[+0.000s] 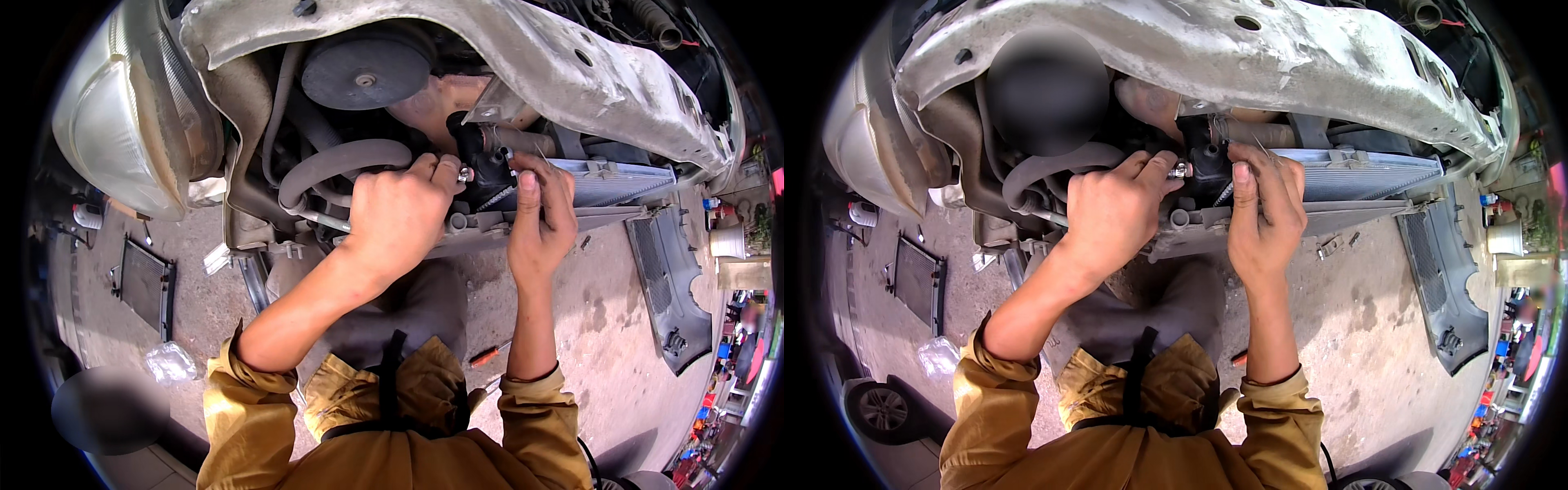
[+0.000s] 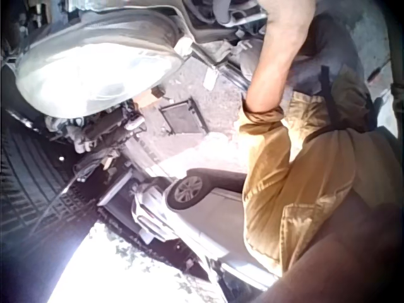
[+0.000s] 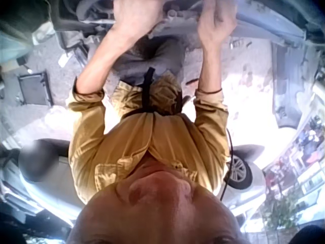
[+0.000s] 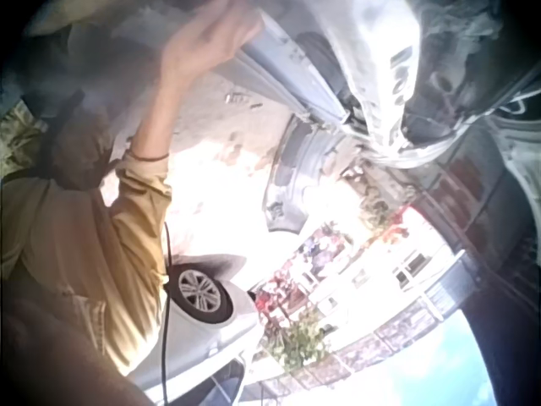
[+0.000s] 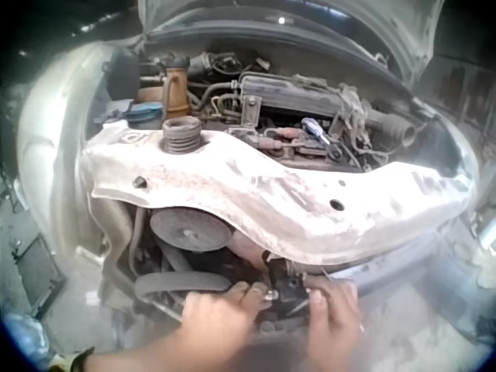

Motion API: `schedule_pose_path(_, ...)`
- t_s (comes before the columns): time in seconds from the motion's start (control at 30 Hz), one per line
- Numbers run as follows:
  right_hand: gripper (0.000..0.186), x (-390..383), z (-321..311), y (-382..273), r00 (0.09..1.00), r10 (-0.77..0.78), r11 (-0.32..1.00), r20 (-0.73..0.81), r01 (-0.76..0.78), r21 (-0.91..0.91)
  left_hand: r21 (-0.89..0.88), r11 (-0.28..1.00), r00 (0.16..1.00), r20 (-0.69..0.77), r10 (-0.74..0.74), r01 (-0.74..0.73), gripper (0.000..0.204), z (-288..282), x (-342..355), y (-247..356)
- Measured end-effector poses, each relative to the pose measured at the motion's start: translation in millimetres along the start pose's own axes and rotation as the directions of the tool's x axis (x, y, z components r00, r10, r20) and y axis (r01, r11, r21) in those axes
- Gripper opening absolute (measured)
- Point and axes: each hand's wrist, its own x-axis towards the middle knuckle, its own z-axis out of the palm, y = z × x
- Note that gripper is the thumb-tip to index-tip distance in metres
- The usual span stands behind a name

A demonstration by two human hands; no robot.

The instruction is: The person works on the front of a car with the hood open, using a screwdriver and pliers to adjust a hose clamp on the radiator. The person repeatedly tightens and loosens the clamp while manipulating the hose connection.

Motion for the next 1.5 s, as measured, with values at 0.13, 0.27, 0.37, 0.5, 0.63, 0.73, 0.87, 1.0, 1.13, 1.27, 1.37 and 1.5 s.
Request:
schedule_pose_path(0.13,0.019,-1,0,4,1.000,-0.007,1.000,-0.007,0.007,0.005,-0.004,1.000,0.999,0.033,-0.012,0.012,0.024,-4,1,0)
schedule_pose_path(0.27,0.018,-1,1,8,0.999,-0.030,0.999,-0.012,0.030,0.012,-0.001,1.000,0.999,0.031,-0.014,0.015,0.023,-3,1,-1)
schedule_pose_path(0.37,0.018,1,0,8,0.999,-0.040,0.999,-0.010,0.040,0.017,0.000,1.000,1.000,0.006,-0.021,0.021,0.021,-2,3,-1)
schedule_pose_path(0.5,0.017,1,2,9,0.998,-0.053,0.998,-0.033,0.055,0.041,0.002,0.999,0.999,0.011,-0.043,0.043,0.022,-4,4,2)
schedule_pose_path(0.63,0.016,0,1,9,0.998,-0.060,0.997,-0.034,0.062,0.037,-0.030,1.000,1.000,-0.030,-0.009,0.008,0.023,-4,5,1)
schedule_pose_path(0.73,0.016,0,1,9,0.997,-0.068,0.996,-0.036,0.070,0.053,-0.033,0.999,0.998,-0.060,-0.005,0.003,0.025,-1,5,5)
schedule_pose_path(0.87,0.015,0,0,12,0.996,-0.079,0.996,-0.040,0.080,0.046,-0.056,0.998,0.997,-0.078,-0.011,0.006,0.025,3,6,7)
schedule_pose_path(1.0,0.016,0,0,11,0.996,-0.085,0.995,-0.026,0.087,0.042,-0.060,0.998,0.986,-0.166,0.025,-0.036,0.016,10,5,4)
schedule_pose_path(1.13,0.016,1,-1,12,0.996,-0.086,0.994,-0.021,0.088,0.071,-0.064,0.997,0.985,-0.172,0.030,-0.041,0.015,11,6,5)
schedule_pose_path(1.27,0.017,2,-2,10,0.997,-0.077,0.992,-0.012,0.078,0.100,-0.063,0.996,0.983,-0.180,0.045,-0.057,0.016,11,7,4)
schedule_pose_path(1.37,0.018,-1,-3,8,0.998,-0.060,0.988,-0.017,0.062,0.139,-0.062,0.997,0.983,-0.176,0.043,-0.054,0.016,14,6,3)
schedule_pose_path(1.5,0.019,-1,-9,1,0.999,-0.048,0.984,-0.016,0.050,0.173,-0.055,0.997,0.983,-0.178,0.052,-0.063,0.016,14,6,4)
